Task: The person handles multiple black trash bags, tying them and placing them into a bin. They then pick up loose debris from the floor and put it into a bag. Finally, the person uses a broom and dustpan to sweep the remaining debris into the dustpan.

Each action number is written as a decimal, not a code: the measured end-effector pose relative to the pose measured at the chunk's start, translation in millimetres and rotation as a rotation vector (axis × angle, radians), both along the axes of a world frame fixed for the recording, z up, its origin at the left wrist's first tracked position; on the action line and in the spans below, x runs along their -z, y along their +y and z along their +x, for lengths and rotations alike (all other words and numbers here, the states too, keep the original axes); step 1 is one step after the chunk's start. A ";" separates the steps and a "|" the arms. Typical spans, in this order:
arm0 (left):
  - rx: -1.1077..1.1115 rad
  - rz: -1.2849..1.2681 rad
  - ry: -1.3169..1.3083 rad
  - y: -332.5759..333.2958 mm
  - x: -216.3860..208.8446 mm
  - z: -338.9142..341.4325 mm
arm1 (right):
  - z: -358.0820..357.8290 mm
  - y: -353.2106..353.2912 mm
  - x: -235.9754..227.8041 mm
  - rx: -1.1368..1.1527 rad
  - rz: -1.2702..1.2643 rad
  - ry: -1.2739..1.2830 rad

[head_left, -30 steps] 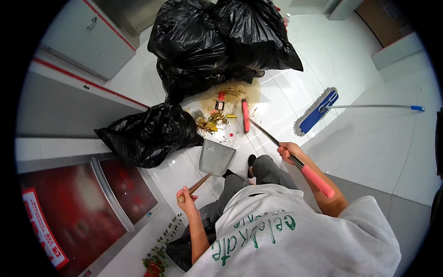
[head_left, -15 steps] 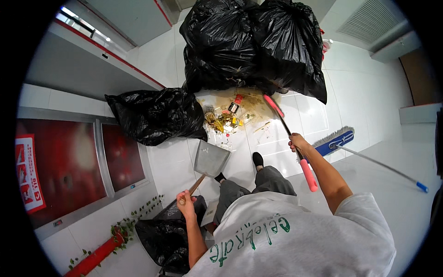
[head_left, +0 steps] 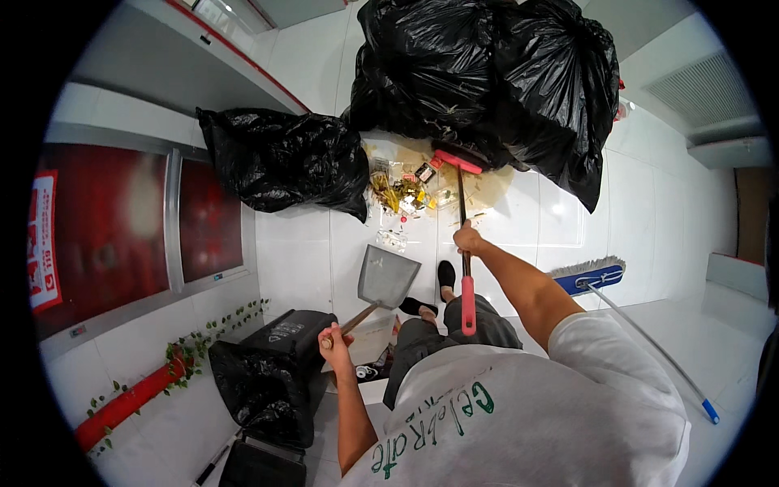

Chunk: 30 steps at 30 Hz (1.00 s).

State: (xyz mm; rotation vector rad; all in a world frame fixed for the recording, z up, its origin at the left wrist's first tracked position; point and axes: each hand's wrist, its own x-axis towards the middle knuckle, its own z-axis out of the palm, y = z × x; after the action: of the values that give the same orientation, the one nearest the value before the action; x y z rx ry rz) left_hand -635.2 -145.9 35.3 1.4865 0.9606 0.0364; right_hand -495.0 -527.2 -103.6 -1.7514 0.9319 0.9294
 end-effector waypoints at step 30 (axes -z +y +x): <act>0.016 -0.155 -0.066 42.2 -20.5 -59.3 | -72.4 41.0 -136.5 0.507 0.257 -0.208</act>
State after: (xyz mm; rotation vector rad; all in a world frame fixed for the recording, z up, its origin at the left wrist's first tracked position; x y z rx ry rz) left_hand -694.5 -103.7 55.8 1.3422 0.8784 -0.0008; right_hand -567.5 -486.2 32.8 -1.2776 1.0046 0.4999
